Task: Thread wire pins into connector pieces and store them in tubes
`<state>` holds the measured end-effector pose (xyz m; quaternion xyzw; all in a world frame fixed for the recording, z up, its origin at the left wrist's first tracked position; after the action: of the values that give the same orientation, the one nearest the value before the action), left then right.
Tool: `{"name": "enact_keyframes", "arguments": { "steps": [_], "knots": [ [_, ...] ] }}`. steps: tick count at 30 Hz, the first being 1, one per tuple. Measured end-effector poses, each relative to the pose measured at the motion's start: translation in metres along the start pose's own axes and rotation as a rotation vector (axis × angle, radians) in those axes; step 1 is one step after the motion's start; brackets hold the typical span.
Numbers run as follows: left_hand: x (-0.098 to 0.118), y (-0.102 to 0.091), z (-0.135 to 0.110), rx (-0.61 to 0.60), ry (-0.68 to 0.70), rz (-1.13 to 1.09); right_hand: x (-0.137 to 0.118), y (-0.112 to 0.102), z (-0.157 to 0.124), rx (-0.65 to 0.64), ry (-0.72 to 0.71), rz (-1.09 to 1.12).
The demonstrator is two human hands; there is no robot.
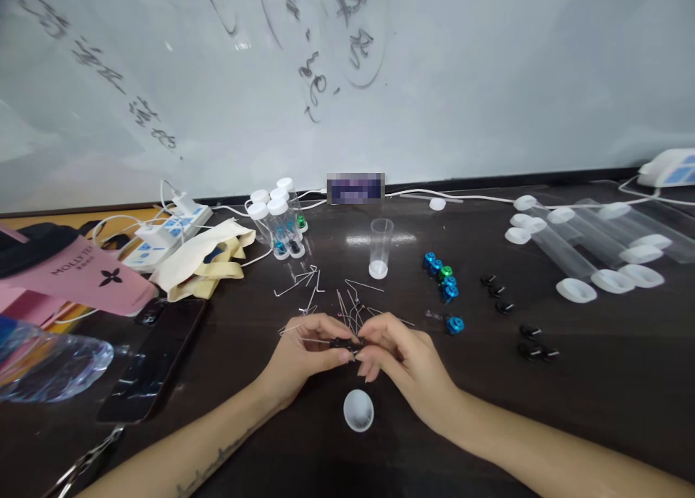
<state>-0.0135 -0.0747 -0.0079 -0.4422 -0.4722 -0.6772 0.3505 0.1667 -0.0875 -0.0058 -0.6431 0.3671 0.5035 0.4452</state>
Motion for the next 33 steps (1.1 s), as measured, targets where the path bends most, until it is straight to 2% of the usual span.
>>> {"name": "enact_keyframes", "arguments": {
  "steps": [9, 15, 21, 33],
  "knots": [
    [-0.0006, 0.0018, 0.0001, 0.033, -0.028, -0.051, -0.0020, 0.0009, 0.0010, -0.001, -0.008, -0.015],
    [-0.0035, -0.0004, 0.0015, 0.106, -0.041, -0.118, -0.0057, 0.0024, 0.0015, 0.014, -0.034, -0.099],
    [-0.0034, -0.0007, 0.0027, 0.069, -0.035, -0.143, -0.0005, 0.0019, 0.0018, -0.010, -0.046, -0.071],
    [-0.0037, -0.0004, 0.0023, 0.074, -0.037, -0.146, -0.0021, -0.0014, 0.0009, 0.055, -0.121, -0.144]
  ]
}}
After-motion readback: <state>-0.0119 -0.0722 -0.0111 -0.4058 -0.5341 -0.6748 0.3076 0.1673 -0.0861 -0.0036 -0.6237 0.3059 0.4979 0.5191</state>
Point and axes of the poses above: each hand's wrist, its own z-axis towards the middle knuckle, its own y-axis out of the palm, x = y × z, the point moved 2 cm from there along z, towards the middle knuckle, and after that the axes turned 14 degrees about y, right-handed, at the moved point
